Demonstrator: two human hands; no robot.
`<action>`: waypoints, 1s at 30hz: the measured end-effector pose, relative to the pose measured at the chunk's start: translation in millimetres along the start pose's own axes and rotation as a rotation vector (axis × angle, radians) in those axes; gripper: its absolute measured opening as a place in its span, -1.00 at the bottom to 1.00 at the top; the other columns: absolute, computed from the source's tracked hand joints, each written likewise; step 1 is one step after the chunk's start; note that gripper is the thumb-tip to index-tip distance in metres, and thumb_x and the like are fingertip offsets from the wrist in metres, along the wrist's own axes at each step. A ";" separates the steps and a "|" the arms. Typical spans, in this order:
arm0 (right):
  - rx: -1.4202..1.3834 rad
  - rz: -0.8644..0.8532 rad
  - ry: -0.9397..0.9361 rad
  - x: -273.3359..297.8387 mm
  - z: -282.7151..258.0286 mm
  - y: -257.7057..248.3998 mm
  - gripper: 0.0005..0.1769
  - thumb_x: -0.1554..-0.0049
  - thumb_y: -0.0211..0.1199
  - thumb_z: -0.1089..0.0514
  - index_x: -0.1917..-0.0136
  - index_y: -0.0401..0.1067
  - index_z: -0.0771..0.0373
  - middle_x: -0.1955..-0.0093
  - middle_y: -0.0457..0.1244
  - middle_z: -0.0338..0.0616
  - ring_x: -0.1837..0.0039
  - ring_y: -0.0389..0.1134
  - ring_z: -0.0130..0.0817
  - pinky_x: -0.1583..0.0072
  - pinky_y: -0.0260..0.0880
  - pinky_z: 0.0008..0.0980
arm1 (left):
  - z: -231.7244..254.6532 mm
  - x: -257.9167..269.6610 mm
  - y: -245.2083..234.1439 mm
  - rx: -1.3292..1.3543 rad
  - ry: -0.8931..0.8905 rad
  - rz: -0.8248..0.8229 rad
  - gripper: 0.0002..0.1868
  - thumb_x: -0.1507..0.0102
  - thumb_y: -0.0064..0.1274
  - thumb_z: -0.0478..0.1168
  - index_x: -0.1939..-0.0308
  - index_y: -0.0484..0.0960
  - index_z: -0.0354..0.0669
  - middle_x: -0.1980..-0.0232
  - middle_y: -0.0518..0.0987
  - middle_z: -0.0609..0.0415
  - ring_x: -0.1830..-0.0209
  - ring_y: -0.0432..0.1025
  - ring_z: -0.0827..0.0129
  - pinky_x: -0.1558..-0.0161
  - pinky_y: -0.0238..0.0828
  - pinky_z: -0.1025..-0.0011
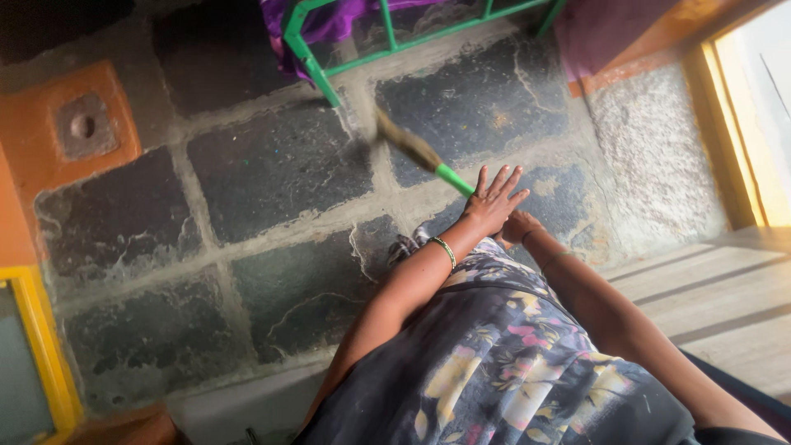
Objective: The person sweeps the floor using a broom, moving dust and debris across the stone tile surface.
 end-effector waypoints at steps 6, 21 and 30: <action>0.110 -0.175 0.070 21.5 -5.4 12.1 -0.60 -0.05 0.32 0.19 -0.13 0.57 -0.22 -0.17 0.42 -0.19 -0.26 0.45 -0.15 -0.25 0.47 -0.12 | -18.7 33.0 0.1 0.248 -0.135 -0.063 -0.26 -0.31 -0.03 -0.02 -0.57 0.12 0.24 -0.70 -0.32 -0.08 -0.71 -0.43 -0.03 -0.50 -0.60 -0.37; -0.181 0.041 0.175 71.3 11.3 -9.3 -0.53 -0.16 0.30 0.04 -0.31 0.46 -0.40 -0.05 0.45 -0.08 -0.09 0.51 -0.10 -0.17 0.48 -0.09 | -18.1 76.1 9.9 0.244 -0.125 0.016 -0.28 -0.31 -0.03 -0.12 -0.56 0.14 0.25 -0.69 -0.27 -0.04 -0.71 -0.41 0.04 -0.55 -0.53 -0.33; 0.008 0.051 -0.142 34.7 -10.1 -30.9 -0.53 -0.08 0.32 -0.01 -0.26 0.46 -0.37 -0.08 0.45 -0.13 -0.17 0.46 -0.08 -0.23 0.42 -0.06 | -1.4 79.0 17.7 0.229 -0.251 0.181 -0.37 -0.29 0.02 -0.10 -0.47 0.29 0.20 -0.66 -0.08 -0.08 -0.69 -0.27 0.02 -0.54 -0.41 -0.33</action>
Point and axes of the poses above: each hand's wrist, its own x-axis away from the middle knuckle, its own y-axis out of the palm, z = x × y, the point moved 3 cm from there along -x, towards the middle knuckle
